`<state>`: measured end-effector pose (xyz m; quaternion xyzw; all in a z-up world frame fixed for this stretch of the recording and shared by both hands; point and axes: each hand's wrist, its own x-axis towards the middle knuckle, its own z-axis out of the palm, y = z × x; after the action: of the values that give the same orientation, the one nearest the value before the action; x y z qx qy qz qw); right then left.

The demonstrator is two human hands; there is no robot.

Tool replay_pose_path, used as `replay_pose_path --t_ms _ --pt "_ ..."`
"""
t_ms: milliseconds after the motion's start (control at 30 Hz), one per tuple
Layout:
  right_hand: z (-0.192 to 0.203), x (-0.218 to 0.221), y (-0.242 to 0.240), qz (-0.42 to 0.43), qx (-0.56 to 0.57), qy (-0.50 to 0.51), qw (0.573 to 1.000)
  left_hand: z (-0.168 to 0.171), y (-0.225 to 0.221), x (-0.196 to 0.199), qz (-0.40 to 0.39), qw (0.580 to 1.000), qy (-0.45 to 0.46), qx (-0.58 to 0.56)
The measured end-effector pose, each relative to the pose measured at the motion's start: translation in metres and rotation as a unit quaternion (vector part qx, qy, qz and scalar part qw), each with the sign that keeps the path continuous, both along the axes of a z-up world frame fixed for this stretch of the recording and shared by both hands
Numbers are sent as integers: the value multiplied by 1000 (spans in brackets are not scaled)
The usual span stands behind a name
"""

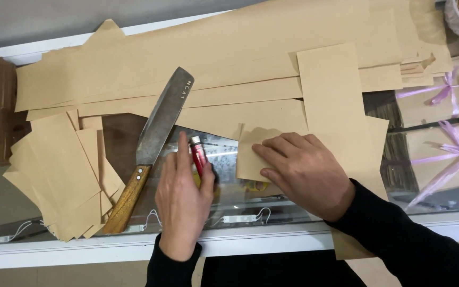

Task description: Cutting strips of brown packaging paper with a large knife and folding them into specific shapes.

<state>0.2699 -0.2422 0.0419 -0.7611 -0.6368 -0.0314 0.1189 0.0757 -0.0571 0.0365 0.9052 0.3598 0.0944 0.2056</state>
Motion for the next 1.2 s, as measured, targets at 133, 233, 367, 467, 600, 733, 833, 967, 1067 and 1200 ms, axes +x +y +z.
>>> replay_pose_path --t_ms 133,233,367,467,600,733,833,967,1067,1200 --pt "2 -3 1 -3 -16 -7 1000 11 5 12 1 998 33 -62" --pt "2 -6 1 -5 -10 -41 999 11 11 17 -26 992 54 -112" --pt "4 -9 3 -8 -15 -83 996 12 17 19 -68 992 -15 -104" --pt "5 -11 2 -14 -10 -102 995 20 18 23 -108 980 -125 -109" --pt "4 -14 4 -21 -2 -129 991 35 16 35 -166 954 -200 -151" --pt "4 -15 6 -26 -6 -138 990 25 15 44 -184 963 -151 -127" --pt "5 -16 7 -27 -2 -136 990 18 16 51 -218 962 -148 -71" --pt "8 -17 9 -30 -2 -149 988 11 21 61 -212 965 -148 -34" --pt "8 -17 9 -31 -4 -144 989 13 21 63 -213 963 -157 -40" --pt "8 -17 9 -32 -9 -146 989 16 17 64 -215 966 -139 -46"
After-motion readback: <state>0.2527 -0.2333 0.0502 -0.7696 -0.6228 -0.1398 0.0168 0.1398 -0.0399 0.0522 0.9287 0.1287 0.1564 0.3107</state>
